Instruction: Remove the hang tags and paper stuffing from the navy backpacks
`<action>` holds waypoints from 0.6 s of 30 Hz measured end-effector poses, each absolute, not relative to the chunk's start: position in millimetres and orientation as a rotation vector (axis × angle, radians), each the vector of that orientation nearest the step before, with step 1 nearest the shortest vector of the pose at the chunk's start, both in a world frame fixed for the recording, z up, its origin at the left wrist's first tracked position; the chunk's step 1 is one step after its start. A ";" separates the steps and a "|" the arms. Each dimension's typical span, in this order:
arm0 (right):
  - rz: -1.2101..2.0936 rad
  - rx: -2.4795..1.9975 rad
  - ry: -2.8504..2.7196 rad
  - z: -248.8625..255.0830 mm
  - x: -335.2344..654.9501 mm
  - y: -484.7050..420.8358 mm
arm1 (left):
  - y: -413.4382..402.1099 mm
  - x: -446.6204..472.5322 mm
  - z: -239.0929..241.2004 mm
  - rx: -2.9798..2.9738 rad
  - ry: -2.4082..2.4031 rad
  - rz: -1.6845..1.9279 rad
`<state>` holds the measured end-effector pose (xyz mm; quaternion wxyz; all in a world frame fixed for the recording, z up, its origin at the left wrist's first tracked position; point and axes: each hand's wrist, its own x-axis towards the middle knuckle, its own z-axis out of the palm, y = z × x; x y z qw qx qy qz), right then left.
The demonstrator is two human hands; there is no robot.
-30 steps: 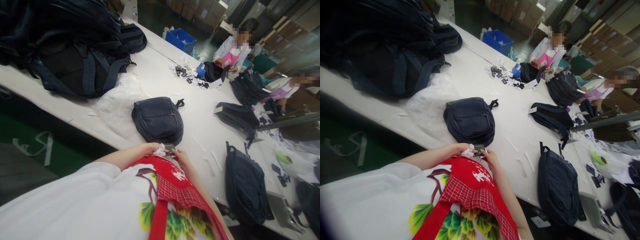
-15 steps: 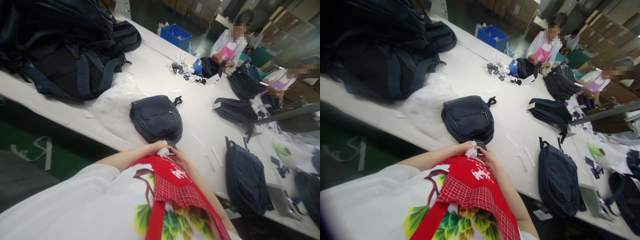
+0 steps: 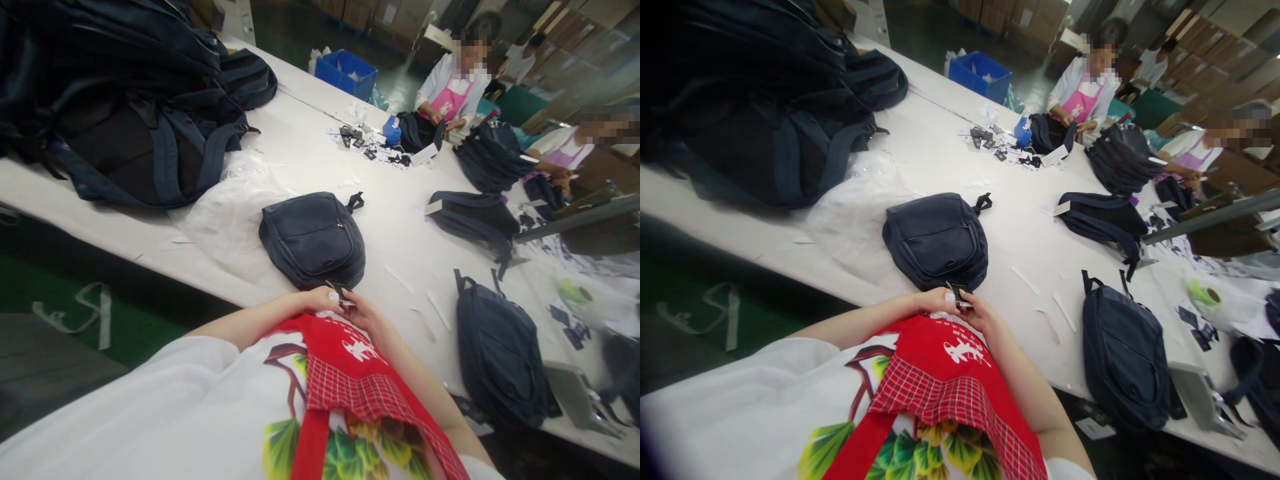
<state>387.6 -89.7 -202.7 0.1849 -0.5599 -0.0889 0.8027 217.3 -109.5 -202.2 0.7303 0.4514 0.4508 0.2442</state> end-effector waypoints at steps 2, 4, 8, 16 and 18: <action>2.273 -1.595 -0.280 -204.0 389.3 -90.6 | -109.1 214.2 -198.9 1.043 0.974 0.513; 2.281 -1.612 -0.323 -205.9 392.0 -91.2 | -108.8 209.0 -196.1 1.107 0.961 0.481; 2.304 -1.674 -0.457 -213.5 400.7 -92.4 | -107.8 191.9 -198.9 1.129 0.965 0.337; 2.270 -1.764 -1.019 -219.9 432.3 -94.4 | -101.3 183.6 -234.9 0.914 1.233 0.484; 2.282 -1.759 -1.181 -209.7 443.6 -89.4 | -100.3 188.4 -239.2 0.907 1.267 0.509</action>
